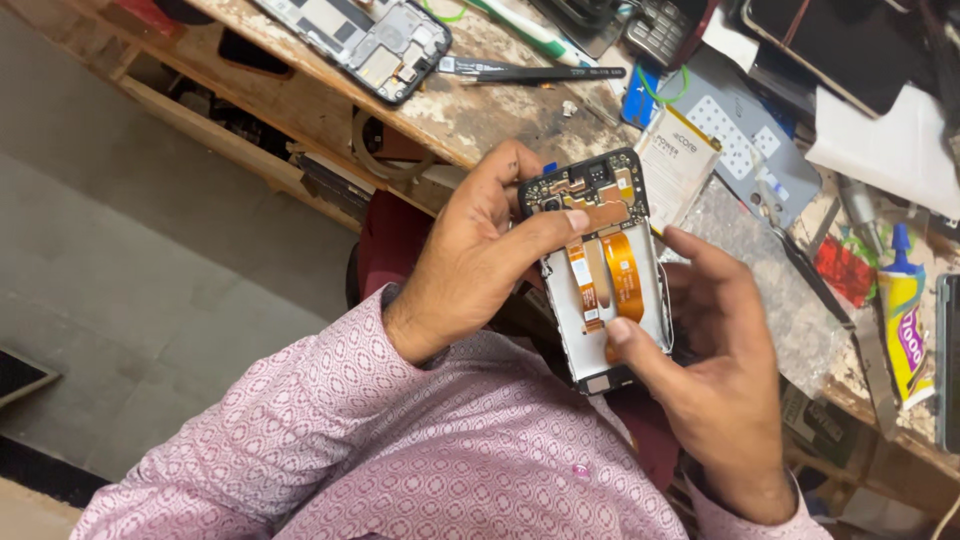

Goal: The person places internal components including a circuit board and a battery into the housing of a mobile phone by hand.

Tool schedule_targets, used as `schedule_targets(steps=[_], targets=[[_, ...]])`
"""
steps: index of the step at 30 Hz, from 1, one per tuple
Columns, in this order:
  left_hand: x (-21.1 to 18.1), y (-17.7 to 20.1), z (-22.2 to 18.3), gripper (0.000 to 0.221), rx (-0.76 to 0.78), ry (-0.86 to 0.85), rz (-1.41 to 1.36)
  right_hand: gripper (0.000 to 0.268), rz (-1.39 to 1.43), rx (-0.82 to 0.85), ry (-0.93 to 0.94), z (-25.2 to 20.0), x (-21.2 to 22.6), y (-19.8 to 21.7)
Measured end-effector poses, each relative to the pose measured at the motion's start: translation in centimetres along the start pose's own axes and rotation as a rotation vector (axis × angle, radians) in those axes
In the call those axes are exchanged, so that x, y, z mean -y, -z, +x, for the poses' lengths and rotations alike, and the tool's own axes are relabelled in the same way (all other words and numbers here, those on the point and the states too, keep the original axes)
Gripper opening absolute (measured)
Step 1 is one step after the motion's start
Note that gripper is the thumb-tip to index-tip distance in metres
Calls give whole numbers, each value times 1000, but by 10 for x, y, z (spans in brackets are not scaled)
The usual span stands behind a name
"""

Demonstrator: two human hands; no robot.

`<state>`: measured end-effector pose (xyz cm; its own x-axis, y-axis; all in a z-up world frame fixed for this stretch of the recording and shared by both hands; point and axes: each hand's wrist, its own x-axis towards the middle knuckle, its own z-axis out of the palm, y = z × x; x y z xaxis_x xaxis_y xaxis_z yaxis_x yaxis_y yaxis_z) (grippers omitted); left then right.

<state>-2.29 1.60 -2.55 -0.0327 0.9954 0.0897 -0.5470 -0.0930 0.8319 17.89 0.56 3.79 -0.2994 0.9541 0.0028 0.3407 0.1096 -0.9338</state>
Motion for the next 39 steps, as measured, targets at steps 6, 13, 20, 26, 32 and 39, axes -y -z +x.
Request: schedule_targets(steps=[6, 13, 20, 26, 32, 39], targets=[[4, 0, -2, 22, 47, -65, -8, 69, 29, 41, -130, 9, -6, -3], [-4, 1, 0, 21, 5, 30, 25, 62, 128, 82, -166, 15, -15, 9], [-1, -1, 0, 23, 30, 16, 42, 50, 120, 35, -180, 21, -19, 6], [2, 0, 1, 23, 42, -25, 52, 43, 219, 72, -180, 24, -17, 5], [6, 5, 1, 21, 66, -37, 20, 42, 196, 61, -168, 21, -13, 6], [1, 6, 4, 21, 62, -47, 17, 45, 117, 52, -78, 18, -15, 5]])
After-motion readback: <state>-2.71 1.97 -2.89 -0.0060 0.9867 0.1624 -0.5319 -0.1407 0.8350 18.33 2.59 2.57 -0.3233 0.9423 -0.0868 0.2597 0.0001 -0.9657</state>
